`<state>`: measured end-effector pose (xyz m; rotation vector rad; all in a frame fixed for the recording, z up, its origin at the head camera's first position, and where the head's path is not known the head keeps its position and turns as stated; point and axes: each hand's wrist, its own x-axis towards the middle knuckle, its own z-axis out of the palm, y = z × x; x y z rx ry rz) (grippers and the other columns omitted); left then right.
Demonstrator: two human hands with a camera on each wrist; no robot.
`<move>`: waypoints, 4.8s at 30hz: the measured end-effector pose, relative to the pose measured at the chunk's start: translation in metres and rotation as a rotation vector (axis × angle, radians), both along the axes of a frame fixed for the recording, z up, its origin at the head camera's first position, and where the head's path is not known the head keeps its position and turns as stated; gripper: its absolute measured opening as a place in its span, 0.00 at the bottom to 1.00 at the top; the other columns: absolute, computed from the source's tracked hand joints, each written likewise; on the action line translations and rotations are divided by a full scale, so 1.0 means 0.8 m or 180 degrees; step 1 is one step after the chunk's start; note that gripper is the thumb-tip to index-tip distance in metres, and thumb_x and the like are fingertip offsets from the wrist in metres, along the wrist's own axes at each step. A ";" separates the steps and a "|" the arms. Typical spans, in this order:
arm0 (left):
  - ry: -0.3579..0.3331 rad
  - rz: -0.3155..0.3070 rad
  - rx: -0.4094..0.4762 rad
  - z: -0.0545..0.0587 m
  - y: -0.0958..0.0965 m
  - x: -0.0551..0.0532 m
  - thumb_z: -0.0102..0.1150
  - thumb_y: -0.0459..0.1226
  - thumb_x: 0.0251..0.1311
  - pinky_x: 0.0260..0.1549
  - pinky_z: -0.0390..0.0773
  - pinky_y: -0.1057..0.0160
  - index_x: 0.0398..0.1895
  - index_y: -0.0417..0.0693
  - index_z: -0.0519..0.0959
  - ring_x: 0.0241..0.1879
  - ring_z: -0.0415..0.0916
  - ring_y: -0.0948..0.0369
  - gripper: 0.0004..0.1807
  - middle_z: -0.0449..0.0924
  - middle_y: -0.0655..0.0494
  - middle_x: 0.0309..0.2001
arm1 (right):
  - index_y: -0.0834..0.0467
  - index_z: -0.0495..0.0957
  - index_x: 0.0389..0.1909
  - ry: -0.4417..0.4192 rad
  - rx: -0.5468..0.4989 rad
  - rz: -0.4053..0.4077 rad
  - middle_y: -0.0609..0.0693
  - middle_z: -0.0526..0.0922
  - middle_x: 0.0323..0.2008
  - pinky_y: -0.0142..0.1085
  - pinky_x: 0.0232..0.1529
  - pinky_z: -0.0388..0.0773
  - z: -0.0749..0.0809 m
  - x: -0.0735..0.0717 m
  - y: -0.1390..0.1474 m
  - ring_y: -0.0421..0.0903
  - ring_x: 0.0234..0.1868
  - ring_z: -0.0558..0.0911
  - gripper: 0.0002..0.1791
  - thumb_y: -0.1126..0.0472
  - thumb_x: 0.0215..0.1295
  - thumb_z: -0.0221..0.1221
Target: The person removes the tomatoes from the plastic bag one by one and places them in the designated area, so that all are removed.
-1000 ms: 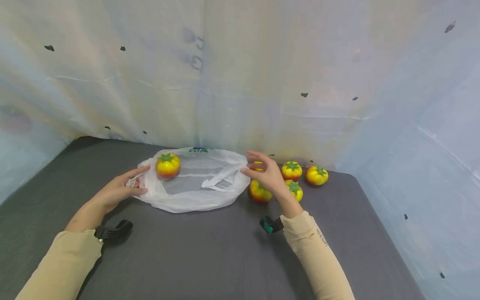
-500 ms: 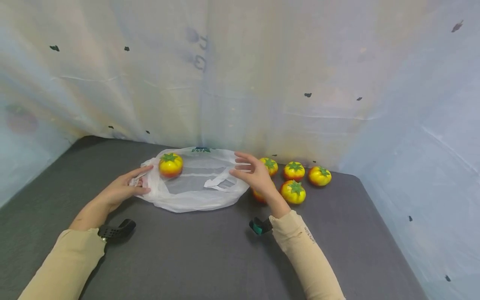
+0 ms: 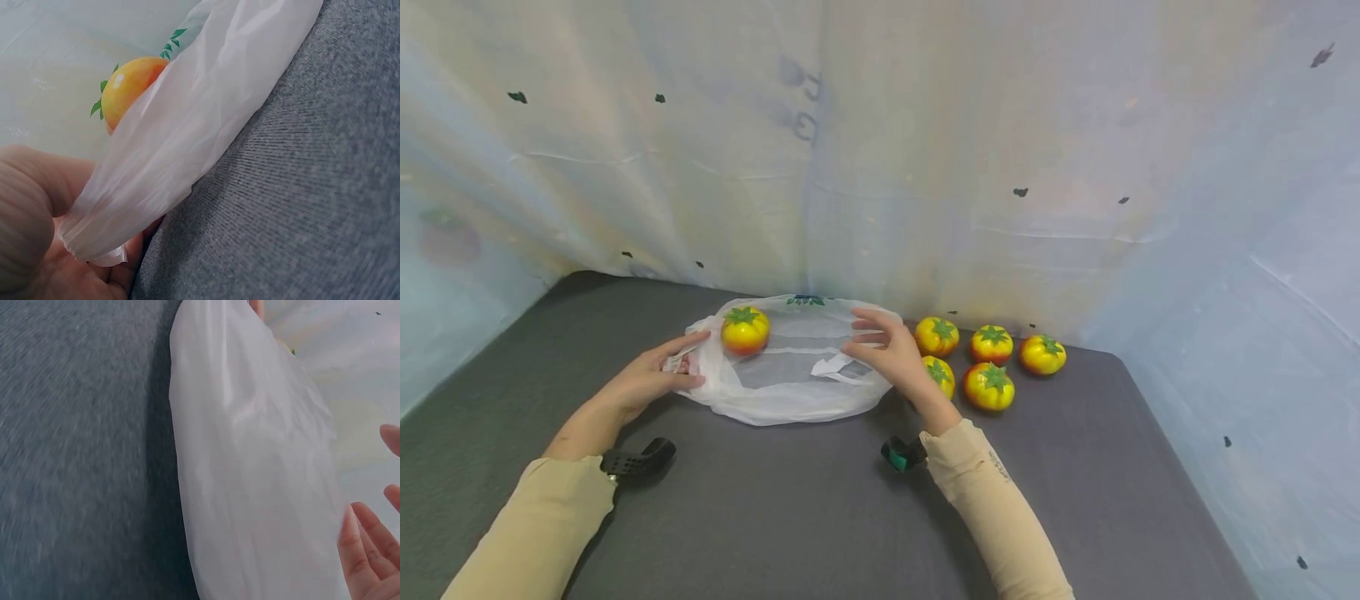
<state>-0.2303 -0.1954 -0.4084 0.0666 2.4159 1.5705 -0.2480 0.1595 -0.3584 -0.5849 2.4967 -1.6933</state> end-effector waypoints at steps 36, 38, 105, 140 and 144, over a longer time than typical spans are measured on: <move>0.0008 0.0027 0.0042 0.001 0.001 0.001 0.61 0.32 0.57 0.65 0.36 0.30 0.76 0.51 0.51 0.74 0.31 0.37 0.44 0.36 0.37 0.76 | 0.54 0.73 0.63 -0.0246 0.0105 -0.0171 0.60 0.76 0.59 0.42 0.51 0.79 -0.003 -0.022 -0.104 0.54 0.55 0.79 0.29 0.56 0.59 0.65; 0.0008 0.0023 0.0035 0.001 0.001 0.001 0.61 0.33 0.58 0.65 0.36 0.30 0.76 0.51 0.51 0.73 0.31 0.37 0.44 0.35 0.37 0.76 | 0.54 0.74 0.62 -0.0259 0.0054 -0.0204 0.60 0.76 0.59 0.41 0.50 0.80 -0.003 -0.023 -0.110 0.55 0.55 0.79 0.29 0.56 0.58 0.66; 0.0118 -0.0072 0.0202 -0.006 -0.005 0.002 0.63 0.32 0.56 0.66 0.41 0.32 0.76 0.50 0.51 0.73 0.33 0.37 0.45 0.37 0.35 0.75 | 0.49 0.71 0.61 -0.0171 0.0951 -0.0481 0.54 0.76 0.56 0.40 0.49 0.76 -0.028 -0.034 -0.194 0.50 0.53 0.75 0.36 0.50 0.48 0.72; 0.0154 -0.0051 0.0099 -0.004 -0.002 -0.001 0.62 0.32 0.56 0.66 0.39 0.32 0.75 0.49 0.51 0.73 0.32 0.36 0.45 0.37 0.33 0.75 | 0.51 0.76 0.57 0.0172 0.0259 -0.0035 0.52 0.78 0.56 0.49 0.57 0.75 -0.005 0.005 -0.133 0.52 0.52 0.76 0.32 0.58 0.47 0.73; 0.0193 -0.0073 0.0111 -0.005 -0.003 0.000 0.62 0.32 0.56 0.66 0.40 0.32 0.75 0.49 0.51 0.73 0.33 0.36 0.45 0.37 0.33 0.75 | 0.50 0.76 0.57 0.0228 0.0206 -0.0010 0.52 0.77 0.56 0.50 0.57 0.74 -0.005 0.007 -0.125 0.52 0.52 0.76 0.32 0.57 0.47 0.73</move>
